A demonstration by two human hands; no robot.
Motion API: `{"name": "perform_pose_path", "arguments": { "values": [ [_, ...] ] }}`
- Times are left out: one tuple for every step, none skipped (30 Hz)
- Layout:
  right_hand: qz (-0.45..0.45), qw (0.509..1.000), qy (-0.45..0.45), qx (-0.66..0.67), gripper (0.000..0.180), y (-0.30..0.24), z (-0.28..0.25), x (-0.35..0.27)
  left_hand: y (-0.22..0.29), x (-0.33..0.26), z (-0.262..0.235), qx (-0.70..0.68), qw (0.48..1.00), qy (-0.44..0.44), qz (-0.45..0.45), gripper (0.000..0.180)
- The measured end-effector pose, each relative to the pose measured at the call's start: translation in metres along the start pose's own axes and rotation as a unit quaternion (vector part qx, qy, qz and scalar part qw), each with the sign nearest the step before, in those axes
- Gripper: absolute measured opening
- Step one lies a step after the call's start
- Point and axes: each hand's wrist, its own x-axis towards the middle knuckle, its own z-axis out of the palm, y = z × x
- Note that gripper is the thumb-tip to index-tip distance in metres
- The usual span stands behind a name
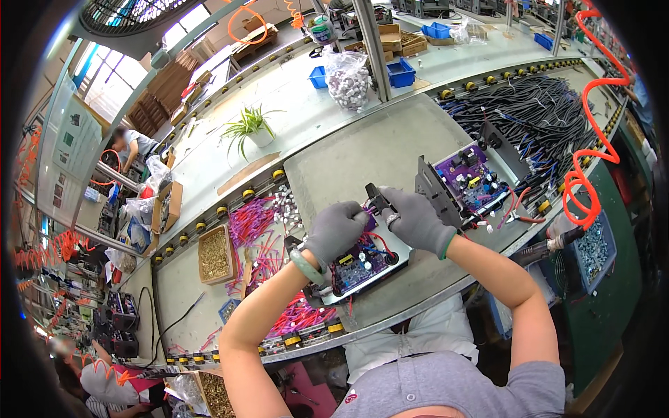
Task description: The person uses a heat gun to apply heat to a circuit board inside a metal casing. They then use pliers to manipulate and secure wires within the device. The person handles multiple pink wires and a black component, adjusting them on the board before placing the casing back on the workbench.
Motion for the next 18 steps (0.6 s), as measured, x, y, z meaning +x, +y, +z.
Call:
{"name": "perform_pose_path", "arguments": {
  "values": [
    [-0.001,1.0,0.0,0.003,0.036,0.001,0.0,0.0,0.003,0.001,-0.001,0.005,1.0,-0.004,0.005,0.026],
    [-0.001,1.0,0.001,0.007,0.037,0.001,-0.001,0.0,0.004,0.002,-0.001,0.01,1.0,-0.007,0.011,0.026],
    [-0.002,1.0,0.002,0.012,0.039,0.002,0.0,0.0,0.002,0.002,-0.002,-0.005,1.0,-0.014,0.007,0.026],
    [-0.004,1.0,0.003,0.011,0.039,0.003,-0.001,0.0,-0.001,0.0,-0.004,-0.02,1.0,-0.02,0.003,0.027],
    [-0.006,1.0,0.004,0.011,0.039,0.002,-0.002,-0.001,-0.003,-0.001,-0.005,-0.034,0.999,-0.027,0.0,0.027],
    [-0.007,1.0,0.005,0.012,0.039,0.001,-0.001,-0.001,-0.006,-0.001,-0.003,-0.032,0.999,-0.023,-0.002,0.028],
    [-0.006,1.0,0.006,0.011,0.038,0.0,0.0,-0.001,-0.009,-0.001,-0.001,-0.029,0.999,-0.019,-0.005,0.028],
    [-0.005,1.0,0.008,0.011,0.037,-0.001,0.0,0.0,-0.011,-0.001,0.0,-0.026,1.0,-0.015,-0.007,0.029],
    [-0.004,1.0,0.009,0.008,0.036,-0.001,0.0,0.0,-0.009,0.0,0.001,-0.035,0.999,-0.008,-0.012,0.028],
    [-0.005,1.0,0.009,0.008,0.037,-0.001,0.0,0.0,-0.006,0.0,0.002,-0.044,0.999,-0.001,-0.018,0.027],
    [-0.006,1.0,0.01,0.008,0.037,0.0,0.0,0.0,-0.003,0.0,0.004,-0.054,0.998,0.006,-0.023,0.027],
    [-0.007,1.0,0.011,0.009,0.038,0.0,0.0,0.0,-0.005,0.0,0.006,-0.036,0.999,0.023,-0.001,0.025],
    [-0.009,1.0,0.01,-0.007,0.039,0.002,0.002,0.0,-0.007,0.001,0.009,-0.018,0.999,0.041,0.021,0.024],
    [-0.012,1.0,0.009,-0.022,0.04,0.005,0.005,0.0,-0.009,0.002,0.012,-0.001,0.997,0.058,0.044,0.023],
    [-0.017,0.999,0.008,-0.038,0.042,0.006,0.006,0.001,-0.01,0.004,0.013,0.023,0.997,0.06,0.05,0.022],
    [-0.019,0.999,0.004,-0.051,0.042,0.005,0.006,0.001,-0.009,0.007,0.014,0.047,0.995,0.062,0.056,0.021],
    [-0.02,0.998,0.0,-0.063,0.043,0.002,0.005,0.0,-0.008,0.01,0.014,0.071,0.993,0.065,0.062,0.02],
    [-0.021,0.997,-0.003,-0.076,0.044,0.001,0.004,-0.001,-0.007,0.01,0.012,0.08,0.992,0.059,0.075,0.019]
  ]
}}
